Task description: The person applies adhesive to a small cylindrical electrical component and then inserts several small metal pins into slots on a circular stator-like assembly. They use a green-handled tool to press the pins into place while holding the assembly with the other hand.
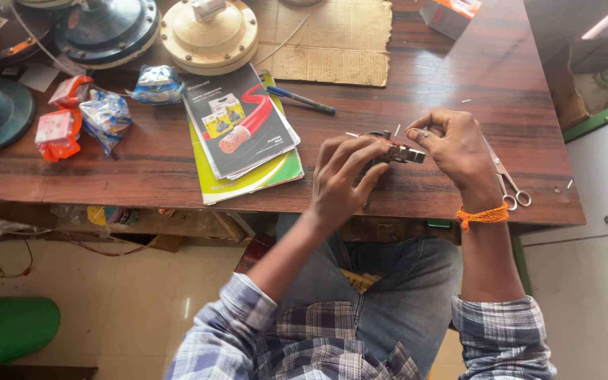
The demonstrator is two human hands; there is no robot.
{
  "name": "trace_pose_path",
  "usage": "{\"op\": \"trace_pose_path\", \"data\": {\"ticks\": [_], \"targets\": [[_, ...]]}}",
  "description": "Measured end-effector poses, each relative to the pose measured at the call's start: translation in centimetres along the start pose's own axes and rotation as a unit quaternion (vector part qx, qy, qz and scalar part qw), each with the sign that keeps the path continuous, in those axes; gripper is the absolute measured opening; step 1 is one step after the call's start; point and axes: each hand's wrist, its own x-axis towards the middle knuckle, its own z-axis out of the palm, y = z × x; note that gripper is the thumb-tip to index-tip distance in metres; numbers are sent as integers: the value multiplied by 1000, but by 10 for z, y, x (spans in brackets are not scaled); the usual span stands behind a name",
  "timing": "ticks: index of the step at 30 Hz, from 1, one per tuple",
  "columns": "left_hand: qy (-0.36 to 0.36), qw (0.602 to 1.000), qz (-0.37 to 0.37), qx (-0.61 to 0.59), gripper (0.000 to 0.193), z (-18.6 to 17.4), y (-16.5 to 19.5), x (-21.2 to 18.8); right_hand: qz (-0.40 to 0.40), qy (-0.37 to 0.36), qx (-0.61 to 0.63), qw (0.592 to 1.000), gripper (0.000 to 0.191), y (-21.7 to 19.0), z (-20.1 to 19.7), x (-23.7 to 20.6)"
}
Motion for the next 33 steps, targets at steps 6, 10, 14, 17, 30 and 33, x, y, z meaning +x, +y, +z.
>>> {"op": "trace_pose_path", "data": {"ticks": [6, 10, 14, 17, 30, 33], "targets": [[-319, 941, 87, -78, 86, 2, -49, 42, -4, -16, 126, 992, 10, 10, -18, -21], [-310, 935, 16, -173, 83, 4, -53, 41, 25, -22, 93, 995, 12, 0, -13, -37], [-323, 928, 13, -185, 60, 3, -60, 44, -4, -9, 52, 999, 10, -15, -3, -42], [-327, 928, 19, -178, 48, 3, -64, 45, -18, 18, -11, 1000, 9, -27, 2, -45], [-317, 934, 16, -165, 50, -1, -58, 46, -70, 115, 51, 990, 14, -19, 36, -65], [-264, 917, -54, -294, 66, -9, -73, 70, -63, 137, 33, 988, 13, -15, 47, -69]]}}
